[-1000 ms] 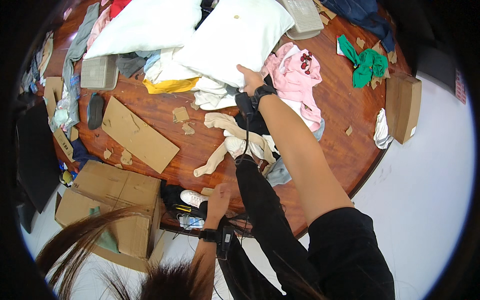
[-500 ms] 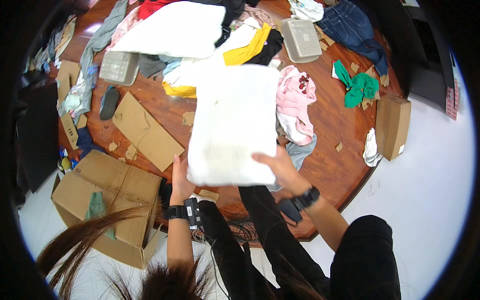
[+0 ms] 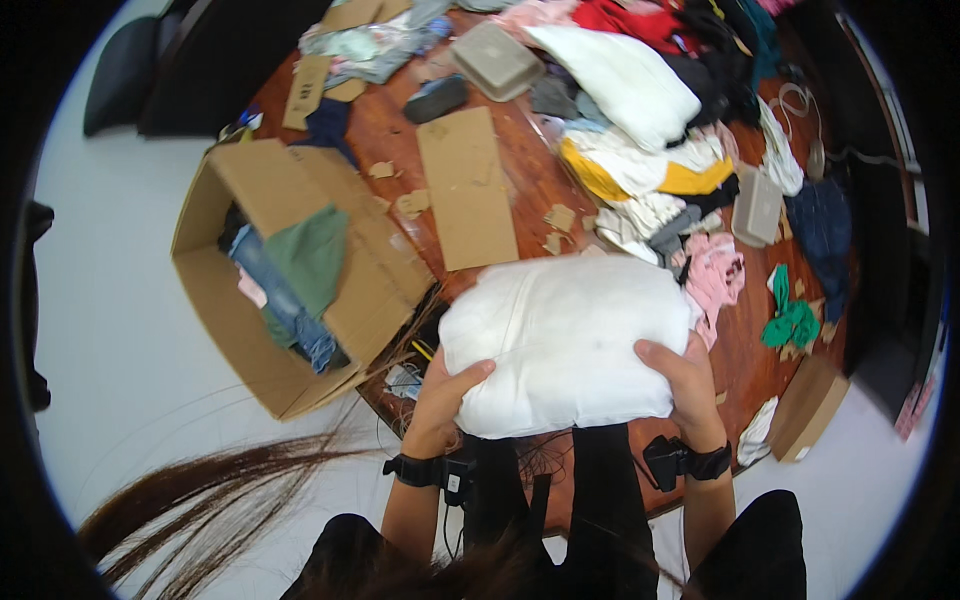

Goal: The person folds various garments on the floor, including a pink top, a green jacket, and denim shorts, then places them into a cardboard box. The person also folds a white shirt and a green cloth before adding them to the box.

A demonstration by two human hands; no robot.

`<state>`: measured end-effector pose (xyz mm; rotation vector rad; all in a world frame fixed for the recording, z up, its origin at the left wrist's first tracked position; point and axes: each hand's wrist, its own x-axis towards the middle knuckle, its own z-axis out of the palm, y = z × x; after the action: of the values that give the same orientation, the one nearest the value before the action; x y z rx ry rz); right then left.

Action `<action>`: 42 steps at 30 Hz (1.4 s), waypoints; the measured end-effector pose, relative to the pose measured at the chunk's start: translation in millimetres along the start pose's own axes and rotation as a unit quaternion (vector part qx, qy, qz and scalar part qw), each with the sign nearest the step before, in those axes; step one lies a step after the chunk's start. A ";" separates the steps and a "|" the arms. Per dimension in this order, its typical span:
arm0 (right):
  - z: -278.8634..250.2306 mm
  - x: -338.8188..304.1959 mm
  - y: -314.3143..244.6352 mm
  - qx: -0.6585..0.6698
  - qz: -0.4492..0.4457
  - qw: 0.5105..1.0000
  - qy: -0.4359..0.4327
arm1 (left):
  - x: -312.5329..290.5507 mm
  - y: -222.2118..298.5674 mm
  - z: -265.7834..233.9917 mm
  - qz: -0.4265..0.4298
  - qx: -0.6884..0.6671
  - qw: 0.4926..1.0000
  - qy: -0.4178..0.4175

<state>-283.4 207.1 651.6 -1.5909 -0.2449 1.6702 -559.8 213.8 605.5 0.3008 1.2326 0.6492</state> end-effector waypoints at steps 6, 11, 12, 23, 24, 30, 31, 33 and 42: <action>154.4 -36.1 -23.1 -0.080 -0.169 0.977 -0.098 | -95.4 98.4 -90.8 0.187 0.007 0.971 0.148; 302.1 -12.4 4.5 -0.228 -0.239 0.909 -0.252 | -129.3 153.3 -223.3 0.351 0.019 0.896 0.270; 334.3 2.4 16.3 -0.259 -0.209 0.906 -0.260 | -126.5 160.9 -254.6 0.368 0.037 0.887 0.275; 512.0 189.6 284.0 -0.386 -0.031 0.893 -0.229 | 49.6 56.9 -558.5 0.171 0.219 0.877 0.392; 506.3 205.4 304.8 -0.453 -0.001 0.862 -0.227 | 59.2 35.3 -570.9 0.144 0.246 0.872 0.398; 474.8 255.2 382.1 -0.668 0.070 0.717 -0.187 | 80.6 -24.3 -590.0 -0.049 0.260 0.868 0.419; 473.2 253.8 382.2 -0.670 0.073 0.722 -0.159 | 80.5 -22.1 -584.9 -0.059 0.266 0.858 0.436; 479.5 244.1 373.1 -0.712 0.039 0.674 -0.193 | 80.3 -7.6 -573.8 -0.068 0.281 0.829 0.478; 583.4 183.3 286.4 -0.868 -0.080 0.405 -0.276 | 98.1 79.5 -516.0 -0.061 0.269 0.868 0.413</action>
<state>-908.8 355.1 444.4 -1.7077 -3.2054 1.3472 -1049.2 269.7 406.6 0.4175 2.2510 0.2954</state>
